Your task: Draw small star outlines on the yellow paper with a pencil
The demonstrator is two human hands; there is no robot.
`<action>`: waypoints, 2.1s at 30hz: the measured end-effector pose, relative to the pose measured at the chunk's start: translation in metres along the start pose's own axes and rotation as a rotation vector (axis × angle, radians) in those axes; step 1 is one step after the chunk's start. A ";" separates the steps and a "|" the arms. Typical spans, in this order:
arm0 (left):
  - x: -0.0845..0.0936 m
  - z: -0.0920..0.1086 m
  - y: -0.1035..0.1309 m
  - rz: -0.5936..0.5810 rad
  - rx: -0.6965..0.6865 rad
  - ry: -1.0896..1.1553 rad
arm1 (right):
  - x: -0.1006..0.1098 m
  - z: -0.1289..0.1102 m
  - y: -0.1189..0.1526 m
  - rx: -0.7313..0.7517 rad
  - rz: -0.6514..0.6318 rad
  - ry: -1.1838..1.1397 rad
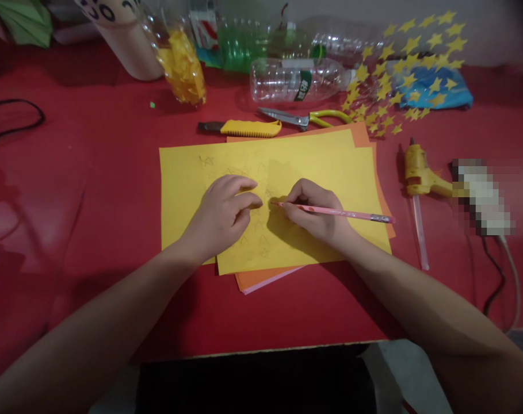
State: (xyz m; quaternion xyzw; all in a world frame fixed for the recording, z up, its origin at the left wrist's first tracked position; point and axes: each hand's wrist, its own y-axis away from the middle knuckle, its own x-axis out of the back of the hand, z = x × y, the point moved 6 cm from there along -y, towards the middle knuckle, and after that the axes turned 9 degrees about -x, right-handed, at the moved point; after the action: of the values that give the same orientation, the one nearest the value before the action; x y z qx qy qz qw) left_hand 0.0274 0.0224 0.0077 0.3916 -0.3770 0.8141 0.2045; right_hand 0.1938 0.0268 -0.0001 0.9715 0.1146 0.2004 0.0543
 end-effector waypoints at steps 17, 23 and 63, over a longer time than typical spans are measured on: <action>0.000 0.000 0.000 -0.008 -0.002 -0.007 | 0.001 -0.006 -0.002 0.032 -0.017 0.030; 0.000 -0.001 0.000 -0.001 -0.013 -0.006 | 0.001 -0.006 -0.001 0.045 -0.038 0.035; -0.001 -0.001 0.000 -0.014 0.033 0.005 | -0.005 -0.008 0.002 0.094 -0.091 0.052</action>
State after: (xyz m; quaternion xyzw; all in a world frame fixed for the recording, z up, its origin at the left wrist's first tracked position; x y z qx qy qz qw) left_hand 0.0277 0.0233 0.0066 0.3954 -0.3602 0.8197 0.2048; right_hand 0.1861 0.0242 0.0058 0.9612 0.1693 0.2171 0.0149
